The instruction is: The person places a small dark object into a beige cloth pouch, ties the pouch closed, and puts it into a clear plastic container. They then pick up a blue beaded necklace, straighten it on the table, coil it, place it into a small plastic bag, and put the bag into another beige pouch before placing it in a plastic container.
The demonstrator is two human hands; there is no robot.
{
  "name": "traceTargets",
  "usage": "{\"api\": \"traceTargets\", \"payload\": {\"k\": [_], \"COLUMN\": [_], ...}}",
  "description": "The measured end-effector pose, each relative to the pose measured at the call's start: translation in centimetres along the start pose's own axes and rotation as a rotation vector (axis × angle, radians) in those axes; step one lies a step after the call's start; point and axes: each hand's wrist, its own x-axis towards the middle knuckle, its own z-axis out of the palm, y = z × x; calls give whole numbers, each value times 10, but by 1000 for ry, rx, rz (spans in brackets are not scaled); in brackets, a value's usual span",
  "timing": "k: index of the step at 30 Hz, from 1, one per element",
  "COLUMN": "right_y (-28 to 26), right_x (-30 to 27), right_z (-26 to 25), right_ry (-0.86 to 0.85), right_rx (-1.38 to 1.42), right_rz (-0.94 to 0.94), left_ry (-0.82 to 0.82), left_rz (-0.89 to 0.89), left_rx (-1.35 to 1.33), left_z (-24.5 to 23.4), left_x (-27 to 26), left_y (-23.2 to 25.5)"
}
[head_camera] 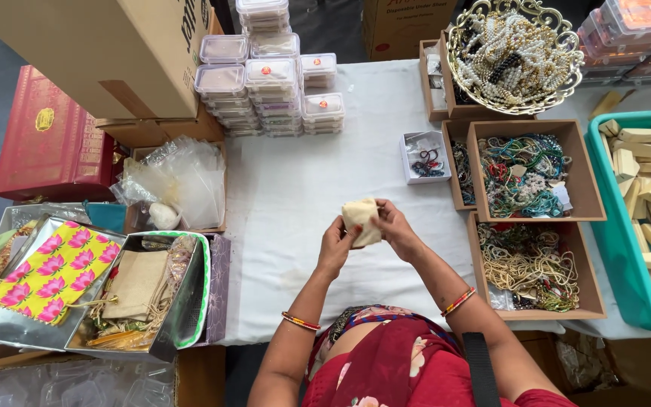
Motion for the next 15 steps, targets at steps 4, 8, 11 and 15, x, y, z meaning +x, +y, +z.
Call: {"api": "traceTargets", "payload": {"k": [4, 8, 11, 15], "right_y": [22, 26, 32, 38], "right_x": [5, 7, 4, -5], "right_z": [-17, -22, -17, 7], "right_ry": [-163, -141, -151, -62], "right_rx": [-245, -262, -120, 141], "right_rz": [-94, -133, -95, -19], "left_ry": [128, 231, 304, 407], "left_rz": [90, 245, 327, 355], "left_rx": [209, 47, -147, -146], "left_z": [-9, 2, 3, 11], "left_x": [9, 7, 14, 15], "left_y": [-36, -30, -46, -69]}}
